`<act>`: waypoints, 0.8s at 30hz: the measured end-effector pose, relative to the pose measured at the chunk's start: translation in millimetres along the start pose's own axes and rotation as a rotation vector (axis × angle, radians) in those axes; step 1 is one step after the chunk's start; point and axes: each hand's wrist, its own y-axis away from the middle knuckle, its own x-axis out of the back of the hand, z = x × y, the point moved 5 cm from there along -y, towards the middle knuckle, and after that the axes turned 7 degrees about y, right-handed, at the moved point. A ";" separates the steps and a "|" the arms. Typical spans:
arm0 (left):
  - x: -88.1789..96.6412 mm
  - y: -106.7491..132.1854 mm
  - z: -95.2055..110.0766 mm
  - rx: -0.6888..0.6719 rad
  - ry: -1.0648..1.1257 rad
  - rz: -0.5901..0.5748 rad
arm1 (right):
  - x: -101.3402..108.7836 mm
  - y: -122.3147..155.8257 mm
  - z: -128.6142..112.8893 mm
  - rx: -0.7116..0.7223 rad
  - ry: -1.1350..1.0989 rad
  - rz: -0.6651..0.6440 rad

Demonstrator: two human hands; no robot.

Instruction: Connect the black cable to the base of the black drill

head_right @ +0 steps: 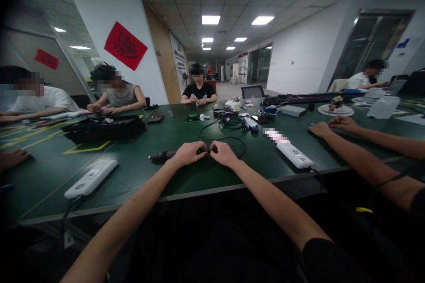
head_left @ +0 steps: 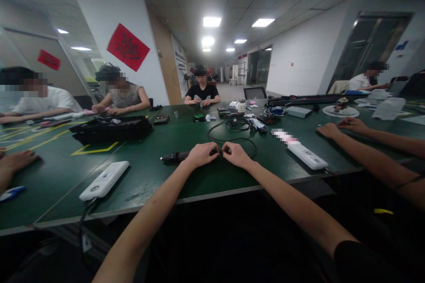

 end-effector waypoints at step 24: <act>-2.4 -0.8 -1.7 0.000 0.013 0.008 | 3.6 -0.5 -4.0 0.027 -0.038 0.020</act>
